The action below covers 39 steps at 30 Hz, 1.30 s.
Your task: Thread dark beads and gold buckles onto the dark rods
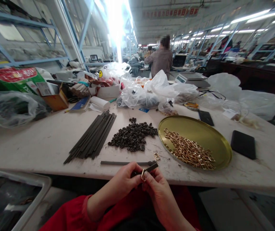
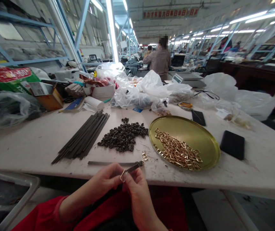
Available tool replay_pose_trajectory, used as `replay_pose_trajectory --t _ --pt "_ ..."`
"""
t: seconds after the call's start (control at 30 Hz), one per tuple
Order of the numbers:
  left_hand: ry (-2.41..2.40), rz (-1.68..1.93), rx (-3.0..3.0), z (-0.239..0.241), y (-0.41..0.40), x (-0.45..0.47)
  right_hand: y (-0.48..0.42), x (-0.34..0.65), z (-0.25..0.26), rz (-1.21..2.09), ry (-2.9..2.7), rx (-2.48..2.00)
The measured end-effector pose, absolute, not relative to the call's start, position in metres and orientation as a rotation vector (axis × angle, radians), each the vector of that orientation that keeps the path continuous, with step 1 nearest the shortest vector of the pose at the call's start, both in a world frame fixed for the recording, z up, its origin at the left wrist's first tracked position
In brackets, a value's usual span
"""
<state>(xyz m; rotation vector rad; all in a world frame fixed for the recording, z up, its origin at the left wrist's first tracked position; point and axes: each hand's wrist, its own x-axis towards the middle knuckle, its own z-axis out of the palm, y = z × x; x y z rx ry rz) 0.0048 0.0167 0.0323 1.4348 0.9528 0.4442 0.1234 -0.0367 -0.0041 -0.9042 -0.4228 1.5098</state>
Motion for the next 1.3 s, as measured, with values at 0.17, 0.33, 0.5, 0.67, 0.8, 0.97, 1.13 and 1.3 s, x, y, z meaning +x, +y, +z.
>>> replay_pose_trajectory --t 0.17,0.33,0.5,0.67,0.8,0.97,1.13,1.3 --pt "1.001 0.464 1.38 0.036 0.016 0.008 -0.037 0.12 -0.012 1.5 -0.423 -0.886" --pt "1.03 0.442 1.384 0.034 0.02 0.008 -0.032 0.121 -0.019 1.436 -0.53 -0.974" --pt "1.105 0.37 1.367 0.024 0.026 0.008 -0.03 0.14 -0.019 0.949 -0.959 -1.249" --pt "1.167 0.329 1.352 0.023 0.03 0.009 -0.028 0.16 -0.01 0.915 -1.39 -1.168" --pt "1.203 0.329 1.459 0.022 0.03 0.009 -0.021 0.165 -0.003 1.175 -1.412 -1.173" --pt "1.169 0.354 1.517 0.015 0.028 0.007 -0.016 0.169 0.0 1.288 -1.364 -1.202" --pt "1.177 0.366 1.611 0.018 0.024 0.006 -0.015 0.172 -0.002 1.335 -1.285 -1.233" --pt "1.178 0.401 1.694 0.021 0.018 0.009 -0.021 0.166 -0.006 1.186 -1.315 -1.256"
